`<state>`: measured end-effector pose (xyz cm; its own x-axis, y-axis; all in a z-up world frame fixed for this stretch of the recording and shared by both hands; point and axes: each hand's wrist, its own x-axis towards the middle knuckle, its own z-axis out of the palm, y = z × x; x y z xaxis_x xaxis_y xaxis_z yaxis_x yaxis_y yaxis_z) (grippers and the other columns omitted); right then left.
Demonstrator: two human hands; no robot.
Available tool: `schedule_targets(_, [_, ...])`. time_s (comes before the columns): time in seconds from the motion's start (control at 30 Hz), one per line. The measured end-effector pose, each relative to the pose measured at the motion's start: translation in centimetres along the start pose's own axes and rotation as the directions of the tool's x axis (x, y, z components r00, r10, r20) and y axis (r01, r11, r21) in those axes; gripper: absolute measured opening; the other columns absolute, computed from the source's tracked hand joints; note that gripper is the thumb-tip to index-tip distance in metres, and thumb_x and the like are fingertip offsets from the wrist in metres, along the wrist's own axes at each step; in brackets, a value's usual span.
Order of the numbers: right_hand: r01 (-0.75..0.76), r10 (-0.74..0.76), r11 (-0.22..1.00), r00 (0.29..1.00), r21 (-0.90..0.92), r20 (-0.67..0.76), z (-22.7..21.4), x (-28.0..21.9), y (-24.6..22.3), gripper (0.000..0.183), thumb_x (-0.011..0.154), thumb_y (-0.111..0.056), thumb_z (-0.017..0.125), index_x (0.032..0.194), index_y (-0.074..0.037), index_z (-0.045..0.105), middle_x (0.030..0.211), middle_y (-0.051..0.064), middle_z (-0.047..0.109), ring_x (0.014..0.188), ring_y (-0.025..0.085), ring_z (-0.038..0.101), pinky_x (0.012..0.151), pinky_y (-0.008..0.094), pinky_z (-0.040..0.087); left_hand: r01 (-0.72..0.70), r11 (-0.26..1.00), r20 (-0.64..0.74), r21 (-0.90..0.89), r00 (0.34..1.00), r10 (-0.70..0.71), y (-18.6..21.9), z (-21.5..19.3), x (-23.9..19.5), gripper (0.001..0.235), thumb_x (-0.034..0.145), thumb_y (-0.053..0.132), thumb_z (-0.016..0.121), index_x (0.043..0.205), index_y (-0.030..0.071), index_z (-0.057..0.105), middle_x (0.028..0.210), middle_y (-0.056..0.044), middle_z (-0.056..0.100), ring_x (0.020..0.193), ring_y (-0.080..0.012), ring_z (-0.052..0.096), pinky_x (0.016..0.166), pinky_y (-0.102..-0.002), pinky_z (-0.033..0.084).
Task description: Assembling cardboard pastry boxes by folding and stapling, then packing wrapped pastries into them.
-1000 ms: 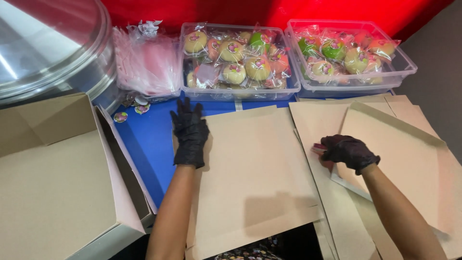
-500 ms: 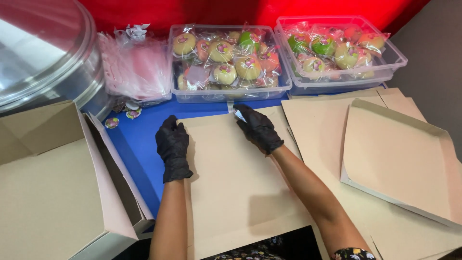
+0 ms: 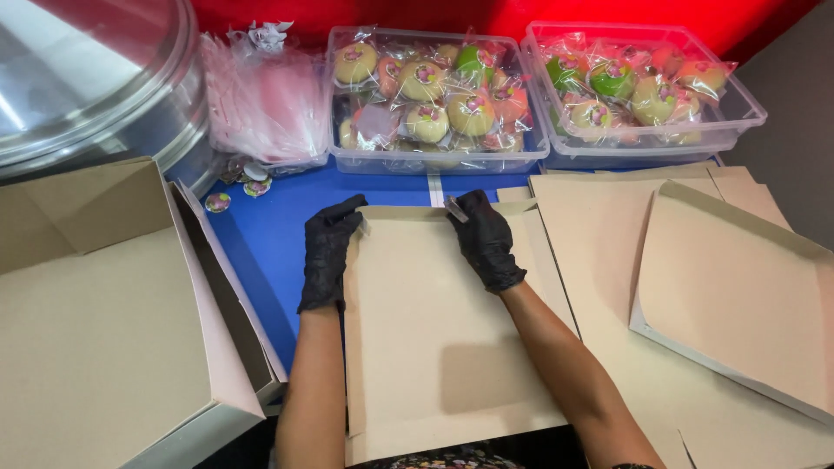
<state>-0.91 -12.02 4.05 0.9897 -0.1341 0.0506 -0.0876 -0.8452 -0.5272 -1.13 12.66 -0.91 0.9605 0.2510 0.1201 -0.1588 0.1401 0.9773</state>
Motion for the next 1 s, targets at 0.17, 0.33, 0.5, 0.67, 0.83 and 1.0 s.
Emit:
schedule_targets(0.17, [0.209,-0.224,0.973,0.955,-0.096,-0.196,5.2,1.7,4.9,0.066,0.086,-0.028,0.080,0.140,0.000,0.054,0.122,0.020,0.071,0.093,0.037,0.073,0.080,0.050,0.061,0.125,0.990,0.024,0.061,0.992,-0.127,-2.8,-0.3,0.9,0.036,0.082,0.007,0.083,0.116,0.019,0.080,0.111,-0.006,0.076,0.110,-0.0163,0.066,0.098,-0.036,0.053])
schedule_targets(0.33, [0.274,-0.308,0.936,0.941,-0.219,-0.139,6.7,2.7,7.6,0.060,0.081,-0.018,0.079,0.137,-0.013,0.058,0.135,0.018,0.063,0.094,0.041,0.071,0.080,0.052,0.061,0.119,0.992,-0.044,0.030,0.992,-0.118,-1.7,-0.9,-0.1,0.032,0.091,0.018,0.079,0.123,0.017,0.074,0.120,-0.010,0.074,0.119,-0.0242,0.065,0.102,-0.041,0.053])
schedule_targets(0.5, [0.297,-0.336,0.915,0.935,-0.272,-0.111,6.2,1.5,6.4,0.059,0.078,-0.014,0.080,0.133,-0.016,0.059,0.132,0.015,0.063,0.093,0.039,0.071,0.079,0.050,0.061,0.349,0.795,-0.260,0.497,0.933,-0.248,-4.4,-1.8,-0.6,0.041,0.090,0.047,0.077,0.126,0.028,0.069,0.118,0.001,0.074,0.114,-0.0220,0.068,0.100,-0.045,0.055])
schedule_targets(0.67, [0.368,-0.417,0.894,0.891,-0.256,-0.179,6.1,1.7,6.1,0.053,0.077,-0.017,0.080,0.127,-0.018,0.064,0.109,0.011,0.069,0.083,0.038,0.069,0.075,0.048,0.059,0.391,0.739,-0.321,0.549,0.915,-0.246,-3.5,-2.3,-0.9,0.053,0.084,0.046,0.081,0.130,0.023,0.069,0.105,0.000,0.077,0.104,-0.0238,0.073,0.093,-0.049,0.058])
schedule_targets(0.83, [0.356,-0.436,0.872,0.877,-0.336,-0.202,6.4,1.9,6.9,0.058,0.074,-0.022,0.081,0.129,-0.024,0.064,0.110,0.007,0.067,0.081,0.033,0.069,0.074,0.045,0.060,0.333,0.758,-0.283,0.562,0.938,-0.202,-2.1,-1.3,-1.8,0.045,0.087,0.021,0.075,0.131,0.030,0.065,0.103,0.001,0.076,0.105,-0.0269,0.072,0.090,-0.050,0.058])
schedule_targets(1.0, [0.335,-0.398,0.884,0.905,-0.327,-0.149,6.1,1.2,6.2,0.056,0.073,-0.018,0.082,0.125,-0.026,0.062,0.112,0.002,0.065,0.080,0.031,0.071,0.076,0.044,0.060,0.361,0.737,-0.291,0.572,0.929,-0.229,0.1,-1.2,-3.7,0.044,0.089,0.013,0.069,0.131,0.028,0.064,0.105,-0.001,0.077,0.105,-0.0270,0.072,0.089,-0.048,0.056])
